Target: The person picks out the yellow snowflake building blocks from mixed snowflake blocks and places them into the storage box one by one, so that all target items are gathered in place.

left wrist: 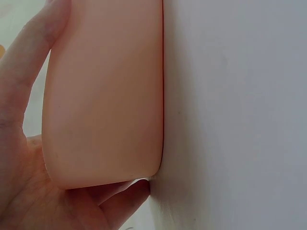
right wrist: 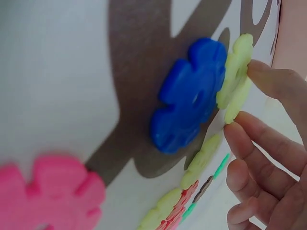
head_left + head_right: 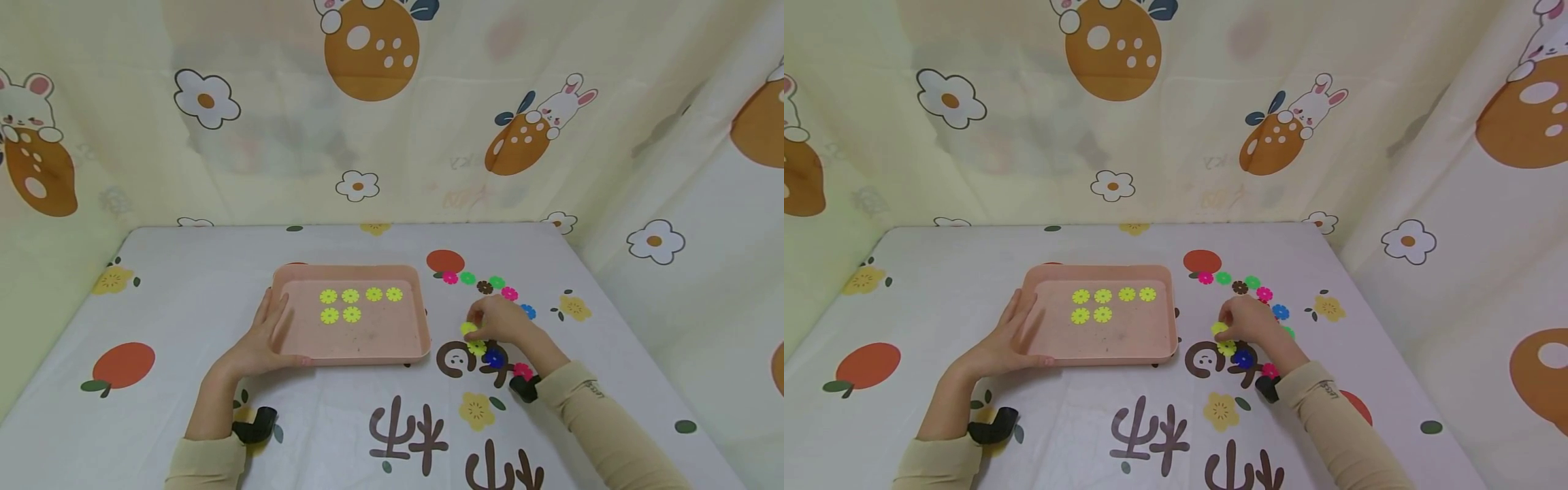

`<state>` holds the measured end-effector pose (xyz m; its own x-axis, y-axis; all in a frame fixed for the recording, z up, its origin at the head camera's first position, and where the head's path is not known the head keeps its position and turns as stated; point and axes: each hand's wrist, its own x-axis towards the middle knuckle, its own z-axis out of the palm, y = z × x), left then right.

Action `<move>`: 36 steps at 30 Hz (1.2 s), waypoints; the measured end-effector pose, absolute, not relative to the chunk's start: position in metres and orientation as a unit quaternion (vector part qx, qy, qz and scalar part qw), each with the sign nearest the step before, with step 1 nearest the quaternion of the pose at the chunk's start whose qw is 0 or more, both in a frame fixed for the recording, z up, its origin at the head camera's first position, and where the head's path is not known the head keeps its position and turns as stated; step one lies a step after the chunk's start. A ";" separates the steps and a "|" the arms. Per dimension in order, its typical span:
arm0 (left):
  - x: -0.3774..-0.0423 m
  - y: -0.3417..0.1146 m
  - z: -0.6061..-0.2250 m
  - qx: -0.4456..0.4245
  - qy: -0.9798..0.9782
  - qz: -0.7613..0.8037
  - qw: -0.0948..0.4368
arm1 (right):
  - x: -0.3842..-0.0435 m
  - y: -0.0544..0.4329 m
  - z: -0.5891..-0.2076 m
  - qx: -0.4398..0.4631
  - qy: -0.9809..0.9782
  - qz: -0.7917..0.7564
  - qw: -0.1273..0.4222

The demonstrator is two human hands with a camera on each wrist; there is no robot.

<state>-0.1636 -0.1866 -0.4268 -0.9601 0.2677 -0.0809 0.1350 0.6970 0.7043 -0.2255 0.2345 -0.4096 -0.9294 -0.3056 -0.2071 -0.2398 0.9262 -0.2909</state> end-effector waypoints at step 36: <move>-0.163 -0.187 -0.427 0.111 0.916 0.376 0.088 | -0.227 0.226 -0.391 -0.166 0.971 -0.135 0.111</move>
<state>-0.1635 -0.1867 -0.4273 -0.9597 0.2702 -0.0778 0.1374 0.6919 0.7088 -0.2266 0.2255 -0.3909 -0.9205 -0.3518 -0.1699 -0.2921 0.9085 -0.2988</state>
